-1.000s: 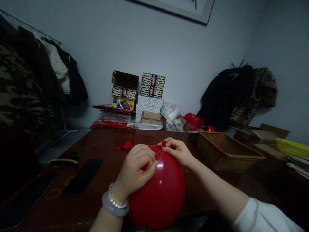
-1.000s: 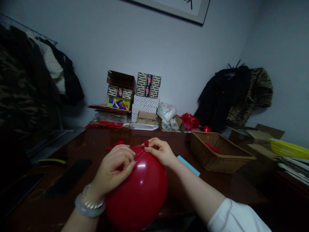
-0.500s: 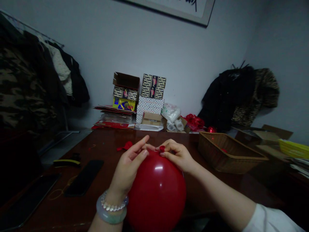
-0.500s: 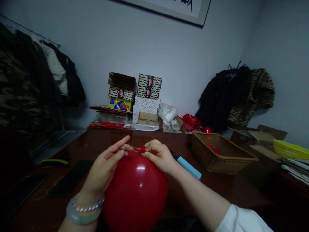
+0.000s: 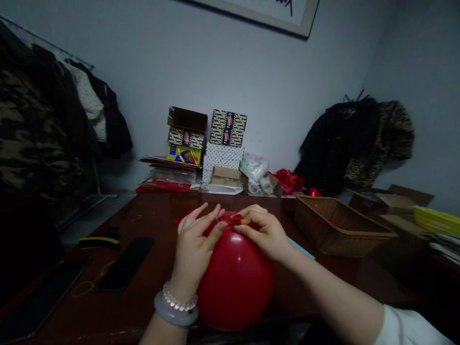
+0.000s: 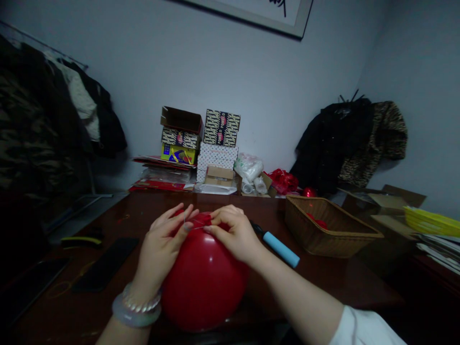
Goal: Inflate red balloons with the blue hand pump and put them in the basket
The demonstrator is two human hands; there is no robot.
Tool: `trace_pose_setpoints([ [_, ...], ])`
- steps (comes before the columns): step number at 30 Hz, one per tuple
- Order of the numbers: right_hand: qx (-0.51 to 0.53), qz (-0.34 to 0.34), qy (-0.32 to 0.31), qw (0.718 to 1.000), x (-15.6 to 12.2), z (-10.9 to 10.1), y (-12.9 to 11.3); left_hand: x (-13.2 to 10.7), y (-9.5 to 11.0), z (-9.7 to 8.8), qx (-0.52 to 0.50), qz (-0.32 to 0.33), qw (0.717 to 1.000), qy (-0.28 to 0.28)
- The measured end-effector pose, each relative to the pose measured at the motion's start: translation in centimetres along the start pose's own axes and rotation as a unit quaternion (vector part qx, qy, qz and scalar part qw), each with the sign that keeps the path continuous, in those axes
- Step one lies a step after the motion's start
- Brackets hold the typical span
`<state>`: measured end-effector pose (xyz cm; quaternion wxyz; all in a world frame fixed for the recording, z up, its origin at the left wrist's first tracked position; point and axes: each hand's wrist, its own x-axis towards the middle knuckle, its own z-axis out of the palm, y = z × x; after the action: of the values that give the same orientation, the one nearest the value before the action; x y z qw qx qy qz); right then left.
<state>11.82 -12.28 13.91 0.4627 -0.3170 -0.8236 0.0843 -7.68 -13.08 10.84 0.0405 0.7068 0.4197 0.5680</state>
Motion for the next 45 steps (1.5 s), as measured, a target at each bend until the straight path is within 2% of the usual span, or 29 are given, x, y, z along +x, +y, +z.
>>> trace_pose_setpoints([
  [4,0.014,0.012,-0.002,1.000,-0.1,0.4,0.9,0.0,-0.1,0.0,0.043,0.024,0.996,-0.078],
  [9,0.005,0.010,-0.008,1.000,-0.4,0.9,0.9,-0.2,0.3,0.1,0.065,0.037,0.992,-0.105],
  [17,-0.020,0.002,-0.029,0.999,-0.4,1.0,0.4,-0.2,1.7,0.0,0.040,0.018,0.996,-0.072],
  [25,-0.048,0.010,-0.044,0.998,-0.3,0.8,-0.2,-0.4,2.2,0.3,0.088,0.063,0.994,0.001],
  [34,-0.036,-0.004,-0.059,0.998,-0.5,0.6,-0.5,-0.4,2.1,0.2,0.094,0.060,0.994,-0.011],
  [45,-0.061,0.007,-0.064,0.996,-0.7,0.8,-0.5,-0.2,2.5,0.3,0.176,0.113,0.977,0.041],
])
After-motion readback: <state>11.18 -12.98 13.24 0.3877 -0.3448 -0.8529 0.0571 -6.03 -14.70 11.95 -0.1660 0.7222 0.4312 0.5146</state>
